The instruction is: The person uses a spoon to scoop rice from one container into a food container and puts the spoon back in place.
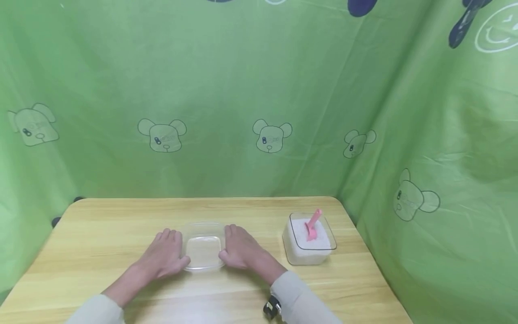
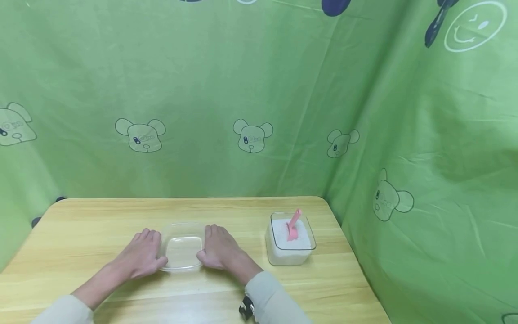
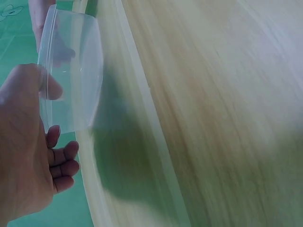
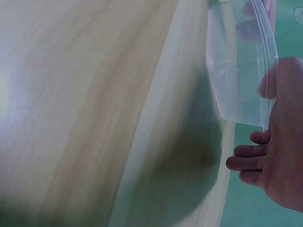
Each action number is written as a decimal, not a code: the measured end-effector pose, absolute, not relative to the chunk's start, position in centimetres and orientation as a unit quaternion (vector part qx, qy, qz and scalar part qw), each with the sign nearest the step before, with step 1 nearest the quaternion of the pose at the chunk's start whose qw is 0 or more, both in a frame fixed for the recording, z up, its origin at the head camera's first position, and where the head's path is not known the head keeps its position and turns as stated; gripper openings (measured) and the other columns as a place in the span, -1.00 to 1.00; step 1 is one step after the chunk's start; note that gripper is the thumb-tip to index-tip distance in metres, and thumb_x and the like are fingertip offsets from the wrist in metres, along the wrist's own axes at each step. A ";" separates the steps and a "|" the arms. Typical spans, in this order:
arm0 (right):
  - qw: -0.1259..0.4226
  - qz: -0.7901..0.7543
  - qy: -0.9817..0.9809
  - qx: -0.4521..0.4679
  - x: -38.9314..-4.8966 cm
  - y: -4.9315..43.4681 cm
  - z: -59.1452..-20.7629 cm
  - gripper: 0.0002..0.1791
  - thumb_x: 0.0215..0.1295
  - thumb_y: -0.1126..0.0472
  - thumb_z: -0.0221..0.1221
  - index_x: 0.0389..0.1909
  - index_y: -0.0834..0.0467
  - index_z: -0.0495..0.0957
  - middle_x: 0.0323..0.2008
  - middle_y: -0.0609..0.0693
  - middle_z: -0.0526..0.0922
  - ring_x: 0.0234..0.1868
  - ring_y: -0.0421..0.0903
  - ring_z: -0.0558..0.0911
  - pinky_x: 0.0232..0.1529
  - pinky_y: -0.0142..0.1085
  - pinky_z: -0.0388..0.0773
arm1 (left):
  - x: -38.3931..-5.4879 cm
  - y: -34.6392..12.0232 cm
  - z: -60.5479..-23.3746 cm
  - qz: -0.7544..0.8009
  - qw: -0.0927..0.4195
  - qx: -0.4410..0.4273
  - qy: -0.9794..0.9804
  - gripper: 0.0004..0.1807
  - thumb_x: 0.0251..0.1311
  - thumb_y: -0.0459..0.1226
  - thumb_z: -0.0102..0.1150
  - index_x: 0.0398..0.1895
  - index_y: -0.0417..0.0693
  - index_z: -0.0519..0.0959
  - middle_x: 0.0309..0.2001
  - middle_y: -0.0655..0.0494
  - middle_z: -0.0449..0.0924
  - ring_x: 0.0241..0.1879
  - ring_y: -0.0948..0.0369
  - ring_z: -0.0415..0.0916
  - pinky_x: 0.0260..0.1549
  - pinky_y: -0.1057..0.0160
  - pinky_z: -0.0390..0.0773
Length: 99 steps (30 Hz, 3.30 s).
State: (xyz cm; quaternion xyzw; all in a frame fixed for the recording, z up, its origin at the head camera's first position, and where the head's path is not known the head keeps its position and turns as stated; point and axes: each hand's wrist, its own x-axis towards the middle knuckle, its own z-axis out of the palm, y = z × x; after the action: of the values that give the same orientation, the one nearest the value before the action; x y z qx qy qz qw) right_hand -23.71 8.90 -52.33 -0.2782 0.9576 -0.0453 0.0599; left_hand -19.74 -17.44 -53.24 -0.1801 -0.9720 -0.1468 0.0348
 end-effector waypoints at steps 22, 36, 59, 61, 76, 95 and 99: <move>0.057 -0.056 0.960 -0.268 -23.7 9.9 -52.0 -0.17 0.21 -0.04 -0.01 0.42 0.39 0.26 0.13 0.20 0.54 0.12 0.03 0.56 0.31 -0.12 0.52 | -20.0 -16.0 -53.1 -0.144 0.044 -0.177 -0.973 -0.72 0.20 -0.09 0.16 -0.34 -0.13 0.43 -0.36 0.00 0.45 -0.28 0.09 0.35 0.02 -0.09 0.50; 0.064 -0.055 0.963 -0.255 -23.4 9.8 -52.4 -0.12 0.25 -0.04 -0.05 0.51 0.41 0.16 0.35 0.30 0.45 0.38 0.15 0.48 0.49 -0.08 0.38 | -19.6 -15.2 -53.3 -0.172 0.022 -0.145 -0.974 -0.79 0.24 -0.15 0.08 -0.41 -0.08 0.38 -0.42 0.06 0.38 -0.34 0.12 0.28 -0.23 0.12 0.36; 0.062 -0.059 0.961 -0.263 -23.7 10.2 -52.6 -0.12 0.25 -0.06 -0.06 0.51 0.39 0.16 0.33 0.27 0.45 0.35 0.12 0.49 0.47 -0.08 0.39 | -19.6 -14.8 -54.0 -0.194 0.026 -0.134 -0.971 -0.83 0.26 -0.23 0.05 -0.45 -0.03 0.33 -0.45 0.09 0.31 -0.37 0.13 0.20 -0.29 0.19 0.23; 0.063 -0.062 0.961 -0.263 -23.7 10.2 -52.7 -0.11 0.25 -0.06 -0.07 0.52 0.38 0.14 0.35 0.28 0.44 0.38 0.13 0.48 0.49 -0.08 0.37 | -19.6 -14.8 -54.0 -0.192 0.025 -0.132 -0.972 -0.82 0.27 -0.23 0.06 -0.44 -0.03 0.33 -0.45 0.09 0.31 -0.37 0.13 0.20 -0.29 0.19 0.23; 0.040 -0.063 0.961 -0.267 -23.7 10.4 -52.9 -0.19 0.21 -0.03 -0.06 0.42 0.37 0.26 0.18 0.20 0.52 0.21 0.07 0.54 0.38 -0.09 0.46 | -19.4 -14.5 -53.9 -0.196 0.023 -0.121 -0.973 -0.81 0.29 -0.23 0.04 -0.44 -0.06 0.31 -0.45 0.07 0.29 -0.36 0.10 0.18 -0.29 0.18 0.19; 0.021 0.006 0.958 -0.285 -23.6 10.6 -51.2 -0.22 0.45 -0.11 -0.15 0.50 0.34 0.23 0.40 0.24 0.47 0.45 0.12 0.44 0.57 -0.09 0.24 | -19.0 -14.4 -53.6 -0.195 0.024 -0.093 -0.976 -0.79 0.33 -0.20 0.05 -0.42 -0.07 0.33 -0.43 0.06 0.28 -0.34 0.09 0.17 -0.28 0.16 0.18; 0.016 0.019 0.957 -0.291 -23.5 10.8 -50.7 -0.24 0.50 -0.17 -0.15 0.48 0.31 0.29 0.38 0.22 0.49 0.44 0.10 0.46 0.56 -0.09 0.25 | -19.0 -14.4 -53.6 -0.202 0.020 -0.089 -0.975 -0.79 0.33 -0.19 0.06 -0.41 -0.07 0.33 -0.43 0.06 0.29 -0.35 0.09 0.18 -0.29 0.17 0.18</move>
State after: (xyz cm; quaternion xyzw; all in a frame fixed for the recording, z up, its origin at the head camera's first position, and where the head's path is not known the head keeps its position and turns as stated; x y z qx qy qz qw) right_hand -23.46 10.79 -50.68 -0.2906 0.9565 0.0189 0.0163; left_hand -19.03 -14.38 -53.64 -0.0887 -0.9751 -0.2023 0.0201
